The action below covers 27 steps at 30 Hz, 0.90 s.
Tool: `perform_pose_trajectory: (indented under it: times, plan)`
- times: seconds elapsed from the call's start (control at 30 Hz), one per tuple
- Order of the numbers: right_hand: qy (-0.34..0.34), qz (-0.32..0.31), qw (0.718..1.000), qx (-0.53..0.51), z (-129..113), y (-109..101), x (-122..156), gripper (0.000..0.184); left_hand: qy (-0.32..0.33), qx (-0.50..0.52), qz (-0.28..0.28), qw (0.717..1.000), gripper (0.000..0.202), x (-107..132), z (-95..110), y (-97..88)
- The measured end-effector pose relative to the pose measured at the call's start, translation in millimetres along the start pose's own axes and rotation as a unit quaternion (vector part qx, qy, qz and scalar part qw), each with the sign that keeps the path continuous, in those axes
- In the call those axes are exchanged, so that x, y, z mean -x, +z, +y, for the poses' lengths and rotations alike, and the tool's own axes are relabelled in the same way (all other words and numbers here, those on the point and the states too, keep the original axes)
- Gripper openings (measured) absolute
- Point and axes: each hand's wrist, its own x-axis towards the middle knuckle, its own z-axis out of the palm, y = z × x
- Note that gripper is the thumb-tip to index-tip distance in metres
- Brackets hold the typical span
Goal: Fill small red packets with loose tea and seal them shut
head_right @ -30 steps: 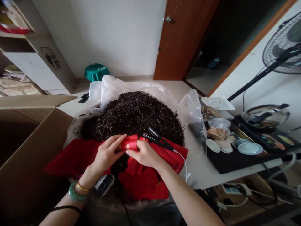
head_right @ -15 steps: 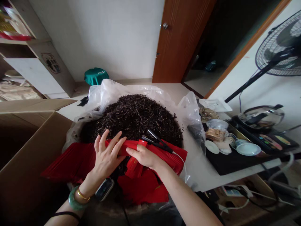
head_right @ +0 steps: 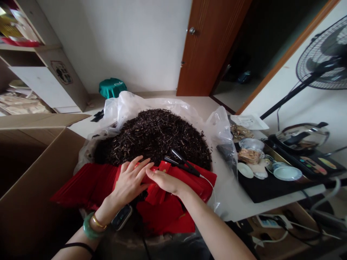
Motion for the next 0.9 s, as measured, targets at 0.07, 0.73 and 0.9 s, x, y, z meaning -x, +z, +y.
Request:
perform_pose_trajectory:
  times: [0.07,0.73,0.9]
  plan:
    - [-0.004,-0.008,1.0,-0.02,1,1,0,0.084,0.005,0.021,-0.011,1.0,0.056,0,-1,2.3]
    - [0.016,-0.081,0.97,-0.228,1,7,-6,0.084,0.073,-0.003,-0.09,0.993,0.04,3,-4,-4.3]
    - [0.015,-0.091,0.977,-0.194,-2,9,-5,0.081,0.041,-0.017,-0.103,0.994,0.021,0,5,-7.1]
